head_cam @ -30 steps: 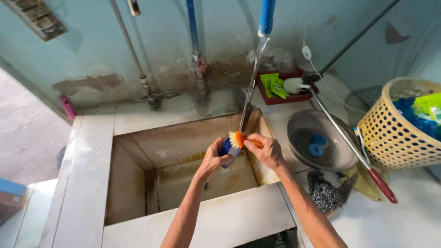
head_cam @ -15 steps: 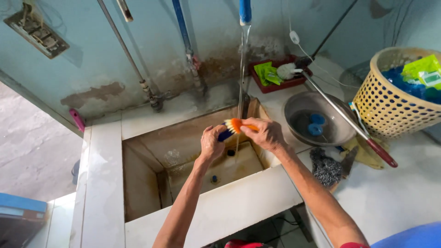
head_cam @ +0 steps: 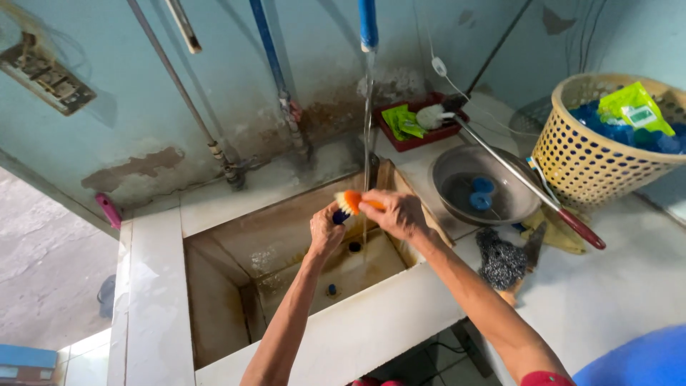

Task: Washing and scrubbing a large blue water jug and its cap in a sink using a brush.

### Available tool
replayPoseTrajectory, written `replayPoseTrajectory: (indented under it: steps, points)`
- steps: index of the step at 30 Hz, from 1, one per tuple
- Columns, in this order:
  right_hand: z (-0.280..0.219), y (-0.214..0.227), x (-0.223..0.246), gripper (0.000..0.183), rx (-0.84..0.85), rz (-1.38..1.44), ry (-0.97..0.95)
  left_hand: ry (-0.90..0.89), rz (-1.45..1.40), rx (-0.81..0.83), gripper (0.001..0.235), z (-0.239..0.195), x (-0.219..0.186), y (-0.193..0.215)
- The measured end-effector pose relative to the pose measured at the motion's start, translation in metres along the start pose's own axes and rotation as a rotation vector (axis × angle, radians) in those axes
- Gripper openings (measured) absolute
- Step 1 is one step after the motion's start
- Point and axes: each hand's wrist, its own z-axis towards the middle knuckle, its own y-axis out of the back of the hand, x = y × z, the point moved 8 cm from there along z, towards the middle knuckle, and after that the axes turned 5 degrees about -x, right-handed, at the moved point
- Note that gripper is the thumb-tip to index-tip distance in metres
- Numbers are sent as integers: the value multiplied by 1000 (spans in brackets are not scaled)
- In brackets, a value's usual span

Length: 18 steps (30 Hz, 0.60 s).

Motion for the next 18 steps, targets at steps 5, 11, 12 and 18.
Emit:
replayPoseTrajectory:
  steps: [5,11,12,18]
  points:
    - [4,-14,-67,25,-3,69,-188,162,-399,70,28,-1,14,-23]
    - [-28,-17,-48,23,-140,40,-272,668,-1239,-22,20,-8,20,-56]
    - [-35,-21,-29,22,-106,-28,-192,667,-1336,-29,25,-6,36,-67]
    - [-30,-36,-17,22,-19,-222,-66,742,-1501,50,55,-19,51,-94]
